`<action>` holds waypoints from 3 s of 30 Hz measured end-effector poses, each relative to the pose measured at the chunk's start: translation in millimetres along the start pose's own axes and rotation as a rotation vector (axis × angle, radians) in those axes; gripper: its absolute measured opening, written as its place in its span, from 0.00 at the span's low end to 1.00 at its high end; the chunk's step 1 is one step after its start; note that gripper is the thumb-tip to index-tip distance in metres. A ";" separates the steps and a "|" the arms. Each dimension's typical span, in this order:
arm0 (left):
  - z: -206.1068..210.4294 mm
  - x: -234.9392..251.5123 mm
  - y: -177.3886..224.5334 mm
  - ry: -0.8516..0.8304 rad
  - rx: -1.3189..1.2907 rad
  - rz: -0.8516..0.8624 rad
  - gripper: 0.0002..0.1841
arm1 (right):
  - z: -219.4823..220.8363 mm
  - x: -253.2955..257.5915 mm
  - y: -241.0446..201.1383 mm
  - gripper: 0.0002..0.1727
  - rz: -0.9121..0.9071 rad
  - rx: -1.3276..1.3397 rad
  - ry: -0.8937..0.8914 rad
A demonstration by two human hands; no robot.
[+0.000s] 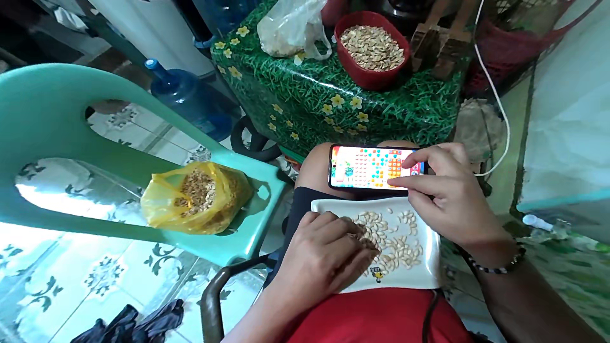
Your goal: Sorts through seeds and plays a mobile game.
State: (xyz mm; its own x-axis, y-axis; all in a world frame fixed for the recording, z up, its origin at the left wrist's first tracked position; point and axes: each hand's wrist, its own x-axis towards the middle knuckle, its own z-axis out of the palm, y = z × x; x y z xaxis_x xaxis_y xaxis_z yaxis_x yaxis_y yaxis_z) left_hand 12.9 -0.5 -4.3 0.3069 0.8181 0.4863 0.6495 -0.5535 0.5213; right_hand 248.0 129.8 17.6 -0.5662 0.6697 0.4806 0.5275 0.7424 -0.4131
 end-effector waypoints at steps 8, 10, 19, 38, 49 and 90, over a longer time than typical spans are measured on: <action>-1.9 -3.1 -1.7 0.013 0.009 -0.018 0.12 | 7.7 1.5 0.3 0.20 -0.022 -0.024 -0.012; -1.8 -3.7 -2.1 0.014 0.010 -0.021 0.12 | 8.9 2.7 -0.7 0.20 -0.023 -0.033 -0.013; -2.8 -5.3 -3.4 0.016 0.018 -0.030 0.12 | 9.6 3.6 -1.0 0.20 -0.031 -0.089 -0.033; -7.6 -5.5 -4.9 0.033 0.036 -0.041 0.12 | -34.6 -41.8 5.3 0.16 0.033 -0.071 -0.097; -9.8 -5.1 -4.8 0.014 0.054 -0.042 0.10 | -37.1 -52.5 -11.7 0.18 -0.119 -0.107 -0.342; -0.9 -40.1 -8.0 0.210 -0.770 -0.722 0.29 | 18.1 -33.4 -56.8 0.21 -0.346 0.082 -0.568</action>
State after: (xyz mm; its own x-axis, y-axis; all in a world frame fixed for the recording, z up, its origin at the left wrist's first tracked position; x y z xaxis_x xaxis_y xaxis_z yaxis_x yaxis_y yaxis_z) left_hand -5.2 -29.0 -27.3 -0.1474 0.9882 -0.0406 -0.0058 0.0402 0.9992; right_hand 225.5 65.7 11.0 -0.9513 0.2826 0.1235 0.2184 0.9001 -0.3770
